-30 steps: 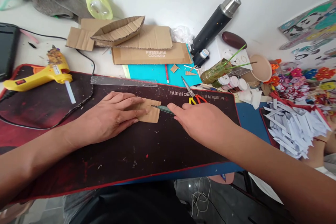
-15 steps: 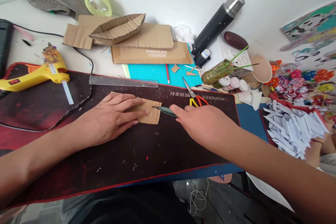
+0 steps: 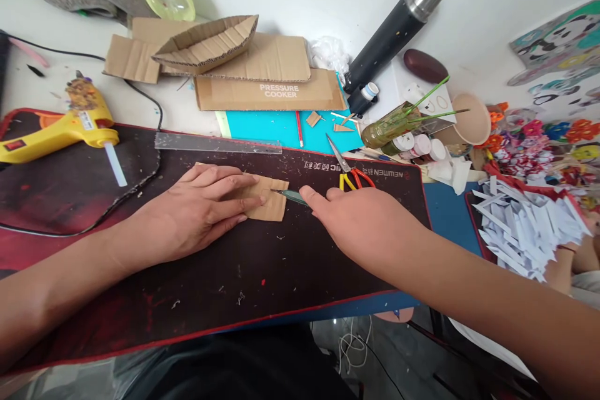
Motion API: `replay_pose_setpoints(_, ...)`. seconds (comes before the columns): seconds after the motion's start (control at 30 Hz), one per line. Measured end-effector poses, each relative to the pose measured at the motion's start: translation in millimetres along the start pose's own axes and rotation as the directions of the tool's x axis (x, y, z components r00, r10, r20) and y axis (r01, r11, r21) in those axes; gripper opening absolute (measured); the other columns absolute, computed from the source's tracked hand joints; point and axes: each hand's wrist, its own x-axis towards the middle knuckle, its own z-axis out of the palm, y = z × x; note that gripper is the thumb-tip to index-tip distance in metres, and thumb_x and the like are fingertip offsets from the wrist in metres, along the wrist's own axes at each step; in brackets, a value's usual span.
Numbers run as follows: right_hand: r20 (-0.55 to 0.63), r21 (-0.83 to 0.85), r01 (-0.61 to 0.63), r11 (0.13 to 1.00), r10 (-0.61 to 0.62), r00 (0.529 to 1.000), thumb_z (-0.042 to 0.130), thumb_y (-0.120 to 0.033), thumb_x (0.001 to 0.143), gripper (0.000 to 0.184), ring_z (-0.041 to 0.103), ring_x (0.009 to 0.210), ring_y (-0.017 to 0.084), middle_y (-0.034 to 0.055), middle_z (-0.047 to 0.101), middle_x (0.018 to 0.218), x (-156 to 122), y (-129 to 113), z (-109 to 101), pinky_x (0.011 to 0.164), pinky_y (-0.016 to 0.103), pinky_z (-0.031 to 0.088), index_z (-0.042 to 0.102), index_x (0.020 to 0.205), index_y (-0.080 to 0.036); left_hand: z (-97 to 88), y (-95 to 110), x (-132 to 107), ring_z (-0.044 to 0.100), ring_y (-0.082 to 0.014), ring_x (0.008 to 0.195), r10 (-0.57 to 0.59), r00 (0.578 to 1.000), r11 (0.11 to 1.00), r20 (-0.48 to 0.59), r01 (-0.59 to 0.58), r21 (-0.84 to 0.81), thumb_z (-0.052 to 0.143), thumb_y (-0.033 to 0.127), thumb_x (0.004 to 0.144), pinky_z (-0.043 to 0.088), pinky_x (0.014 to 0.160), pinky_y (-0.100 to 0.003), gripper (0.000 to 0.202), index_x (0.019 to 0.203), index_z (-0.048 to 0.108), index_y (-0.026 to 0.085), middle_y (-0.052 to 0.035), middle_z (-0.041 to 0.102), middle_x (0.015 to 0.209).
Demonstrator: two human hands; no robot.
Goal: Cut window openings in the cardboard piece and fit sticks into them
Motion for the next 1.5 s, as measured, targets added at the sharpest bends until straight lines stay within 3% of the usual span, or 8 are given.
replay_pose_setpoints(0.13, -0.053, -0.020, 0.023, 1.000, -0.024, 0.998, 0.051, -0.007, 0.099, 0.071, 0.072, 0.072, 0.026, 0.0158, 0.076, 0.101, -1.5, -3.9, -6.5, 0.056, 0.033, 0.042, 0.039, 0.168, -0.016, -1.3, 2.5, 3.0, 0.053, -0.0349, 0.144, 0.004, 1.000, 1.000, -0.018, -0.004, 0.025, 0.049, 0.034, 0.111, 0.044, 0.118, -0.057, 0.041, 0.147, 0.069, 0.038, -0.0071, 0.064, 0.153)
replay_pose_setpoints(0.27, -0.157, -0.039, 0.052, 0.998, -0.058, 0.986, 0.050, -0.010, 0.103, 0.055, 0.073, 0.072, 0.026, 0.0126, 0.076, 0.093, -4.5, -1.4, -5.1, 0.057, 0.034, 0.041, 0.052, 0.158, -0.014, -1.6, 11.6, 5.4, 0.047, -0.0357, 0.151, -0.003, 1.000, 0.997, -0.019, 0.004, 0.072, 0.046, 0.034, 0.112, 0.035, 0.127, -0.062, 0.040, 0.142, 0.073, 0.035, -0.0074, 0.064, 0.153)
replay_pose_setpoints(0.43, -0.197, -0.008, 0.025, 1.000, -0.026, 0.980, 0.048, -0.019, 0.109, 0.044, 0.071, 0.070, 0.024, 0.0117, 0.076, 0.096, -9.8, 0.9, 8.1, 0.054, 0.033, 0.035, 0.055, 0.153, -0.018, 2.0, 30.4, 7.6, 0.059, -0.0388, 0.136, -0.102, 0.995, 0.978, -0.008, 0.102, 0.184, 0.047, 0.039, 0.111, 0.051, 0.108, -0.060, 0.040, 0.139, 0.074, 0.035, -0.0096, 0.069, 0.144)
replay_pose_setpoints(0.67, -0.227, 0.123, 0.044, 0.991, -0.015, 0.974, 0.045, -0.027, 0.113, 0.031, 0.069, 0.071, 0.023, 0.0076, 0.076, 0.093, -14.3, 7.6, 15.6, 0.054, 0.033, 0.026, 0.061, 0.138, -0.019, 4.8, 46.2, 10.6, 0.060, -0.0396, 0.128, -0.147, 0.989, 0.957, -0.019, 0.147, 0.250, 0.047, 0.039, 0.111, 0.052, 0.100, -0.059, 0.039, 0.138, 0.075, 0.031, -0.0137, 0.071, 0.136)
replay_pose_setpoints(0.97, -0.236, 0.218, 0.028, 0.976, 0.025, 0.972, 0.044, -0.029, 0.114, 0.035, 0.072, 0.078, 0.024, 0.0076, 0.079, 0.099, -13.6, 5.4, 23.7, 0.055, 0.033, 0.022, 0.056, 0.146, -0.021, 8.4, 67.7, 12.5, 0.062, -0.0422, 0.126, -0.195, 0.980, 0.935, -0.043, 0.199, 0.294, 0.051, 0.034, 0.109, 0.051, 0.097, -0.060, 0.041, 0.143, 0.072, 0.025, -0.0184, 0.070, 0.138)
replay_pose_setpoints(1.3, -0.224, 0.289, -0.031, 0.957, 0.099, 0.970, 0.045, -0.029, 0.114, 0.036, 0.075, 0.089, 0.025, 0.0086, 0.081, 0.107, -20.3, 9.1, 26.4, 0.062, 0.032, 0.036, 0.056, 0.147, -0.022, 13.0, 68.2, 11.0, 0.064, -0.0412, 0.122, -0.138, 0.986, 0.914, -0.093, 0.163, 0.371, 0.052, 0.029, 0.108, 0.053, 0.095, -0.058, 0.039, 0.141, 0.072, 0.020, -0.0184, 0.073, 0.137)
replay_pose_setpoints(1.5, -0.223, 0.335, -0.011, 0.942, 0.091, 0.971, 0.045, -0.028, 0.114, 0.033, 0.074, 0.087, 0.025, 0.0083, 0.080, 0.104, -20.9, 5.4, 28.8, 0.060, 0.032, 0.031, 0.058, 0.142, -0.020, 13.0, 68.8, 11.1, 0.065, -0.0425, 0.122, -0.126, 0.988, 0.915, -0.091, 0.151, 0.374, 0.053, 0.029, 0.108, 0.053, 0.094, -0.058, 0.040, 0.141, 0.072, 0.018, -0.0199, 0.072, 0.136)
